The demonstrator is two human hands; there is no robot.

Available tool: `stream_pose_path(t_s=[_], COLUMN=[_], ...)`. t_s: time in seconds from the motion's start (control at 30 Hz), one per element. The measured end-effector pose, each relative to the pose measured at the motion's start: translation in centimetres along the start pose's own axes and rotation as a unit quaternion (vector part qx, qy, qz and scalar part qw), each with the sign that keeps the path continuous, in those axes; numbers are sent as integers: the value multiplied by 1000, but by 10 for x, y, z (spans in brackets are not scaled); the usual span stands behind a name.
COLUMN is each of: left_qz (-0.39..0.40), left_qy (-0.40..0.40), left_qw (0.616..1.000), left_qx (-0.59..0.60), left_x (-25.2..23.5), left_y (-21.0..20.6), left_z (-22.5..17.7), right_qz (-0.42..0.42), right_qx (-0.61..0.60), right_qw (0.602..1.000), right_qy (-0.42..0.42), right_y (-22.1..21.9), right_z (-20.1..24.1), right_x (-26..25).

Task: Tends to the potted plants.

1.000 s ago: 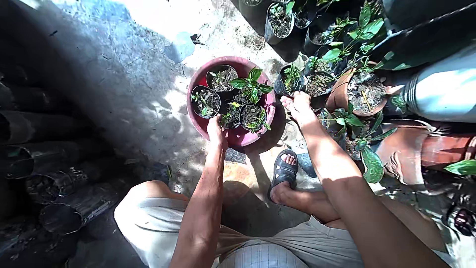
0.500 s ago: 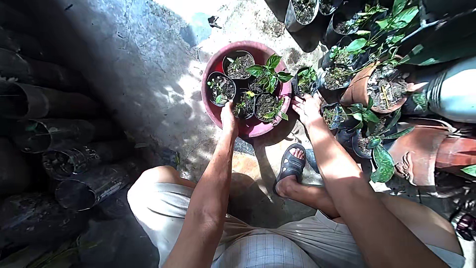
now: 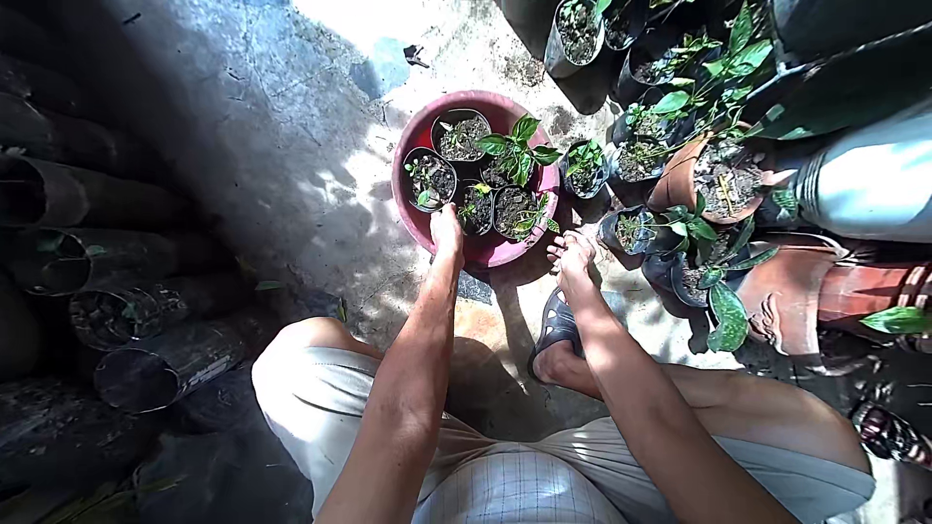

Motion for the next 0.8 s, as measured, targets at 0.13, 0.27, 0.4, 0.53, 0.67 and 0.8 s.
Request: stream_pose_path(t_s=[0.13, 0.27, 0.4, 0.53, 0.67, 0.8], left_qz=[-11, 20, 50, 11, -18, -10], left_qy=[15, 17, -49, -192, -231, -245], left_qw=[996, 996, 986, 887, 828, 811], left_qx=[-82, -87, -151, -420, -510, -530], left_x=[10, 10, 6, 15, 22, 18], left_y=[4, 12, 35, 59, 60, 52], left_z=[-6, -8, -15, -47, -57, -60], right_qz=[-1, 51, 132, 115, 90, 98], right_qx=[141, 209, 191, 249, 340, 406], right_qw=[982, 893, 780, 754, 733, 725], right_qy=[127, 394, 582, 596, 583, 547], right_y=[3, -2, -18, -68, -91, -106], right_z=[-10, -11, -12, -3, 2, 4], right_x=[45, 90, 125, 123, 122, 120])
Point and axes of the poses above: each hand's wrist, its own x-axis away from the middle knuckle, its own y-axis out of the back of the hand, z = x × y, the point moved 5 cm from there along -x, towards the middle knuckle, and after that the axes turned 12 degrees about -z, right-handed, at the moved point
